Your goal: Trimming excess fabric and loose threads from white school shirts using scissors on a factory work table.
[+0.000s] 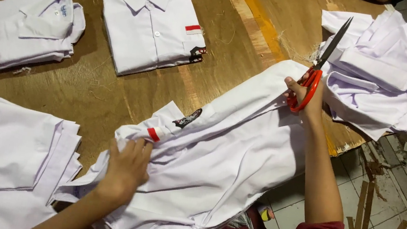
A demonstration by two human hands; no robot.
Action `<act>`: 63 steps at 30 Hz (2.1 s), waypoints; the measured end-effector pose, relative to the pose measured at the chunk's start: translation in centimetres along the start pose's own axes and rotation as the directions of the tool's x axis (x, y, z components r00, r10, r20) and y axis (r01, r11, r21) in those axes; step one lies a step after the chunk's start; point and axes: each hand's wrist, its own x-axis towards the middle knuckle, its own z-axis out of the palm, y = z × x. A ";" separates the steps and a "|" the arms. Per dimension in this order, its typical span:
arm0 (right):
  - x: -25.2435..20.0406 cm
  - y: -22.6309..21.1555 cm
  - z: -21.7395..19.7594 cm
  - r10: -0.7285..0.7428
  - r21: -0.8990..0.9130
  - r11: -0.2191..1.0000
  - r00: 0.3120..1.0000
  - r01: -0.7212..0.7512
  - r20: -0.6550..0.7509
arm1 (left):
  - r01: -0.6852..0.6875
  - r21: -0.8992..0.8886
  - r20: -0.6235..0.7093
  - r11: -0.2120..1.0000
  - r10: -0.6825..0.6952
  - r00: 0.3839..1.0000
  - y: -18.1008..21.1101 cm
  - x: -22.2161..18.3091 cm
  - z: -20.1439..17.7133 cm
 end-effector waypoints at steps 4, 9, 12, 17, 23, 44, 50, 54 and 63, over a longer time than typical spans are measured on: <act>0.7 1.0 -0.3 -0.007 0.217 0.976 0.996 0.025 -0.087 | 0.089 0.111 -0.152 0.990 -0.071 0.986 -6.4 3.3 -5.0; 0.1 0.7 1.1 -0.047 0.405 0.910 0.994 0.084 -0.100 | 0.096 0.151 -0.332 0.984 -0.041 0.942 -12.1 9.5 -0.9; -0.5 0.0 1.2 -0.084 0.416 0.900 0.989 0.127 -0.120 | 0.121 0.325 -0.440 0.938 0.037 0.897 -15.0 11.7 -4.8; -2.1 -0.3 -1.0 0.068 0.377 0.926 0.995 -0.036 -0.071 | -0.087 0.050 -0.114 0.995 0.092 0.989 -16.8 9.3 -7.9; -4.2 -0.5 -3.1 0.223 -0.007 0.975 0.974 -0.223 0.040 | -0.057 -0.281 0.443 0.958 0.182 0.878 -12.1 3.9 -4.5; -1.7 6.1 -6.0 0.059 -0.594 0.786 0.978 -0.170 -0.201 | -0.620 -0.243 -0.001 0.746 0.639 0.769 5.8 14.7 -15.9; -3.0 4.8 -5.2 0.008 -0.521 0.838 0.958 -0.163 -0.286 | -0.778 -0.144 -0.470 0.611 0.650 0.597 14.3 24.7 -10.8; -4.2 4.5 -4.2 -0.104 -0.465 0.881 0.924 -0.086 -0.368 | -0.790 -0.095 -0.559 0.606 0.624 0.546 17.8 28.7 -5.8; -4.8 3.2 -3.7 -0.098 -0.429 0.899 0.914 -0.088 -0.394 | -0.622 -0.421 -0.602 0.660 0.309 0.736 17.5 34.4 -3.7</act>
